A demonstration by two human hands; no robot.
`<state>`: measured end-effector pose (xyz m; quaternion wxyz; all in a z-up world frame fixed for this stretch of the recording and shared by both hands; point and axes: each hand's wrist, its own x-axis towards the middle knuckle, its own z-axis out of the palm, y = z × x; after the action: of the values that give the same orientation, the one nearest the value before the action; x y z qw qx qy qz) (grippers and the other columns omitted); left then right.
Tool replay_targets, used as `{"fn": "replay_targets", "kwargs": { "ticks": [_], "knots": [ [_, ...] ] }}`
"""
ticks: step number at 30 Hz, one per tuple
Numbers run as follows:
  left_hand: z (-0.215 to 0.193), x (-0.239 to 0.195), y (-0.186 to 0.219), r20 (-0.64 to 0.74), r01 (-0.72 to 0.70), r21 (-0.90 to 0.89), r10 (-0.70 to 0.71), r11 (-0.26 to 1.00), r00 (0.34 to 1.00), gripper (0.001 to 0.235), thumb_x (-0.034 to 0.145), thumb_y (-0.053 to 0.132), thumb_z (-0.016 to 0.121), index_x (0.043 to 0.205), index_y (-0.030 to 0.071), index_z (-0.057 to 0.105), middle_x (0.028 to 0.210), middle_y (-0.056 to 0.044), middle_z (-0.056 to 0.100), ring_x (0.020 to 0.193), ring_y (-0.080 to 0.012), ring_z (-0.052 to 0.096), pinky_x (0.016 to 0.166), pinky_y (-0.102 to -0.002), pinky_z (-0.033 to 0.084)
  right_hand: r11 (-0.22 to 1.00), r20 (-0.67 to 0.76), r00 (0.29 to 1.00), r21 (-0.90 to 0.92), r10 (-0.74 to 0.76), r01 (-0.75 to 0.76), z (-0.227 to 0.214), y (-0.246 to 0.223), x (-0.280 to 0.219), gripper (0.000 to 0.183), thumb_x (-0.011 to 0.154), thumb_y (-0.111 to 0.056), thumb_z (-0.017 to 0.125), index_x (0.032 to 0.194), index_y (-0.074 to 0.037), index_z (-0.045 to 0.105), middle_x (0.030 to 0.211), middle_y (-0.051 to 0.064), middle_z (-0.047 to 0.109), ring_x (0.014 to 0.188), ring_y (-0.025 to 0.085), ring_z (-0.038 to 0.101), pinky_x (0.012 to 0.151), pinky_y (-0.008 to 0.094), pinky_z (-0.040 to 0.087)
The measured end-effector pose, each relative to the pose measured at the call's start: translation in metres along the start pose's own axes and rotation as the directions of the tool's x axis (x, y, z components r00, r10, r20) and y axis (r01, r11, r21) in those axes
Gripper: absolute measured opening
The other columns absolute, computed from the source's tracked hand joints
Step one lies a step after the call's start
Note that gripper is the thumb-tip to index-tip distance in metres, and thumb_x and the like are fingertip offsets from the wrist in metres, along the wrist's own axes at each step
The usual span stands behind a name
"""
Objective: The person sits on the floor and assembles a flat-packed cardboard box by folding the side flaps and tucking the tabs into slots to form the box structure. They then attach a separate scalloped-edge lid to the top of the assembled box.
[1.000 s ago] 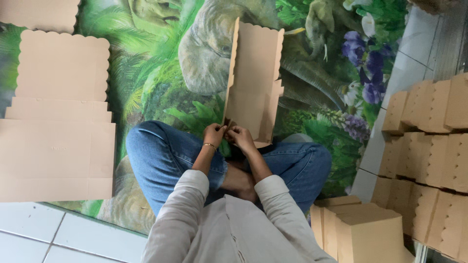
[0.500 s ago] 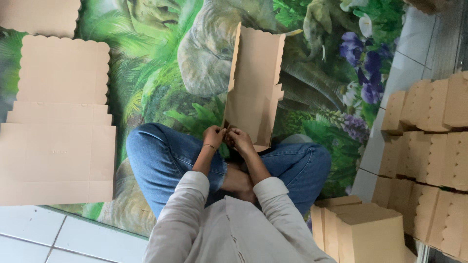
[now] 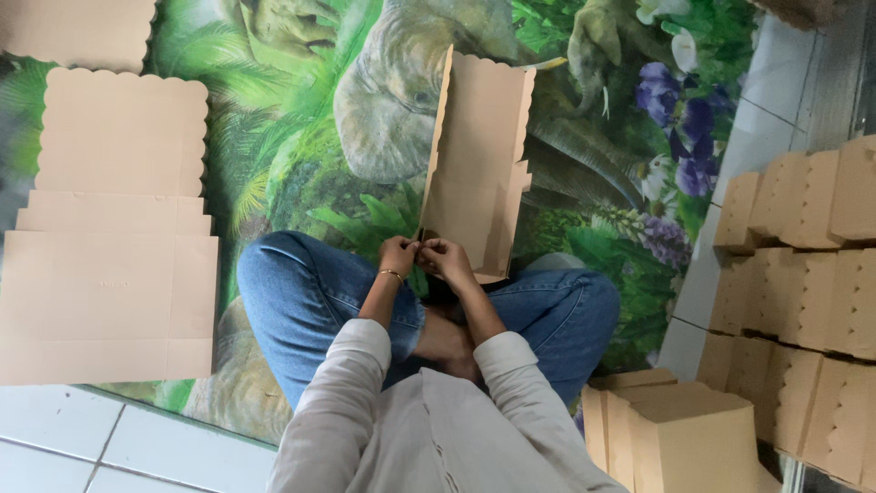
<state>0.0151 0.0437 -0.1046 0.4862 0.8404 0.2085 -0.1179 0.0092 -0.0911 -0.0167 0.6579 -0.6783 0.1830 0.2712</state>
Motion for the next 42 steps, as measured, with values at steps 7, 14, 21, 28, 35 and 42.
{"fn": "replay_targets", "kwargs": {
  "ticks": [7, 14, 21, 28, 35, 42],
  "knots": [
    [-0.010, -0.007, 0.012, -0.045, 0.032, -0.138, -0.038, 0.990, 0.998, 0.020, 0.080, 0.027, 0.077, 0.091, 0.010, 0.077, 0.091, -0.013, 0.073, 0.095, -0.0345, 0.069, 0.079, -0.045, 0.056, 0.999, 0.031, 0.999, -0.038, -0.019, 0.021, 0.005, -0.019, -0.019, 0.039, 0.087, -0.010, 0.073, 0.118, 0.011, 0.061, 0.098, 0.021, 0.065, 0.083, 0.021, 0.066, 0.077, 0.035, 0.057],
    [0.000, 0.008, 0.000, -0.046, 0.126, -0.236, -0.141, 0.963, 0.989, 0.020, 0.075, 0.030, 0.080, 0.086, 0.013, 0.077, 0.084, -0.010, 0.074, 0.089, -0.0297, 0.071, 0.073, -0.041, 0.056, 1.000, -0.010, 1.000, -0.006, 0.003, -0.003, 0.012, -0.019, -0.020, 0.033, 0.086, -0.011, 0.073, 0.114, 0.005, 0.065, 0.095, 0.016, 0.066, 0.081, 0.020, 0.067, 0.074, 0.033, 0.058],
    [-0.026, -0.017, 0.033, -0.040, 0.063, -0.115, -0.068, 0.991, 0.997, 0.021, 0.084, 0.026, 0.072, 0.095, 0.009, 0.076, 0.093, -0.013, 0.073, 0.096, -0.0330, 0.069, 0.082, -0.046, 0.056, 0.998, -0.008, 1.000, -0.060, 0.029, -0.030, 0.006, 0.012, 0.013, 0.029, 0.088, -0.018, 0.071, 0.107, 0.004, 0.068, 0.093, 0.019, 0.068, 0.080, 0.023, 0.066, 0.074, 0.039, 0.058],
    [-0.024, -0.022, 0.031, -0.062, 0.001, -0.021, -0.003, 1.000, 0.998, 0.015, 0.087, 0.015, 0.066, 0.098, 0.005, 0.069, 0.101, -0.016, 0.062, 0.106, -0.0392, 0.061, 0.093, -0.050, 0.051, 0.994, 0.008, 0.994, -0.014, 0.105, -0.105, 0.006, 0.040, 0.044, 0.064, 0.090, -0.025, 0.072, 0.136, 0.011, 0.047, 0.115, 0.032, 0.062, 0.102, 0.034, 0.066, 0.086, 0.047, 0.055],
    [-0.021, -0.023, 0.031, -0.063, 0.042, 0.016, -0.041, 0.999, 0.997, 0.023, 0.091, 0.026, 0.063, 0.100, 0.005, 0.063, 0.107, -0.016, 0.053, 0.109, -0.0383, 0.058, 0.094, -0.048, 0.050, 0.996, 0.017, 0.996, -0.010, 0.090, -0.089, 0.010, 0.005, 0.019, 0.019, 0.082, -0.019, 0.067, 0.094, -0.004, 0.067, 0.074, 0.007, 0.061, 0.061, 0.013, 0.061, 0.061, 0.032, 0.058],
    [-0.038, -0.036, 0.047, -0.025, 0.024, 0.019, -0.023, 1.000, 0.999, 0.022, 0.092, 0.024, 0.061, 0.100, 0.004, 0.062, 0.104, -0.017, 0.054, 0.108, -0.0409, 0.058, 0.095, -0.049, 0.049, 0.995, 0.018, 0.995, 0.017, 0.097, -0.097, 0.008, 0.004, 0.019, 0.017, 0.083, -0.022, 0.070, 0.088, -0.007, 0.064, 0.073, 0.004, 0.061, 0.063, 0.011, 0.060, 0.064, 0.029, 0.057]
  ]
}}
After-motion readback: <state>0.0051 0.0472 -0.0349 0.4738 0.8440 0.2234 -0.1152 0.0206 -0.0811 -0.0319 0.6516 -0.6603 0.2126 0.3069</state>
